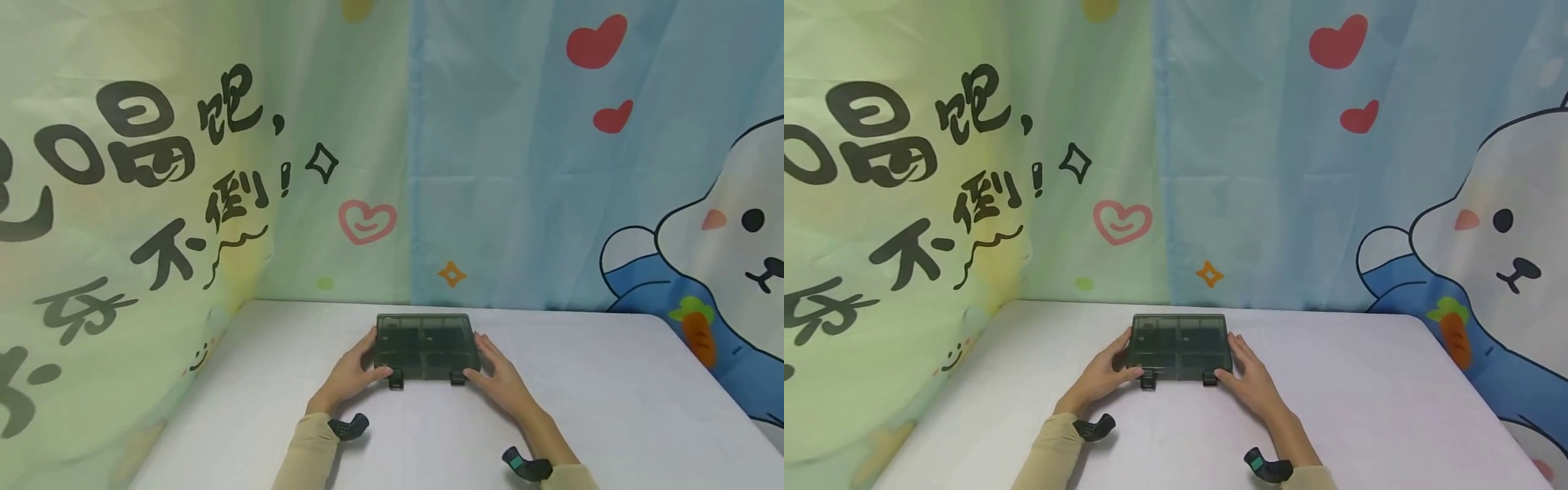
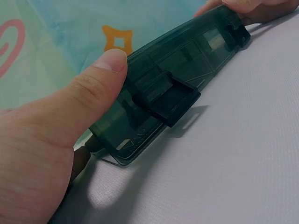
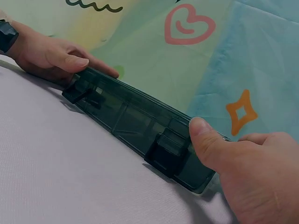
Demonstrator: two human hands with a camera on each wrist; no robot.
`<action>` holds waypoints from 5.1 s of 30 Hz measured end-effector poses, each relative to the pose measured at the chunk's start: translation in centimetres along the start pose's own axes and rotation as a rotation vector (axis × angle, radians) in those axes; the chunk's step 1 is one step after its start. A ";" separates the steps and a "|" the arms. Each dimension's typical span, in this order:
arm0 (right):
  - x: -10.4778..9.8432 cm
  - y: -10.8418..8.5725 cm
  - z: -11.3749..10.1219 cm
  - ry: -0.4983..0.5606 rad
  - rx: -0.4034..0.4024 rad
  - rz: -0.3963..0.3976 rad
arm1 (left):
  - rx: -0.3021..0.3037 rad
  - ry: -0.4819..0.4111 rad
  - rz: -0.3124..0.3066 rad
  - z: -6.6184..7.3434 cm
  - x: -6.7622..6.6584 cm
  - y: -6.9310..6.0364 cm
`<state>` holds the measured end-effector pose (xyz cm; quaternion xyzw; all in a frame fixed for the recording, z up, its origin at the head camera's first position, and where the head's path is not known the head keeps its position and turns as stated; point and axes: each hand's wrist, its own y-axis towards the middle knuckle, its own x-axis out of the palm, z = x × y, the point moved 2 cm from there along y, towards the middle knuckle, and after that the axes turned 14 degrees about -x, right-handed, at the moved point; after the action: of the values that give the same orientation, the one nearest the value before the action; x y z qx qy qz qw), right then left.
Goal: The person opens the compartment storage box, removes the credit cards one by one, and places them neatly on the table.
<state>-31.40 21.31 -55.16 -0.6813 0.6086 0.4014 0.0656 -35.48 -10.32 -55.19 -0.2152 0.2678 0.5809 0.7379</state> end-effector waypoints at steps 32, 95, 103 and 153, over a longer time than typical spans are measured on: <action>-0.7 0.2 -0.7 0.023 0.021 0.022 | -0.014 -0.025 0.009 1.2 -0.8 0.0; -5.0 4.3 -4.2 -0.132 0.243 0.342 | -0.233 -0.116 0.287 7.6 -4.2 1.7; -5.6 5.2 -4.7 -0.178 0.195 0.400 | -0.247 -0.051 0.289 8.4 -5.0 2.3; -5.6 7.6 -3.2 -0.159 0.039 0.164 | -0.077 -0.151 0.184 3.9 -3.3 0.8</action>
<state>-36.30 21.92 -46.45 -0.5940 0.6629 0.4460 0.0939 -36.26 -10.14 -50.15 -0.1734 0.2075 0.6704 0.6910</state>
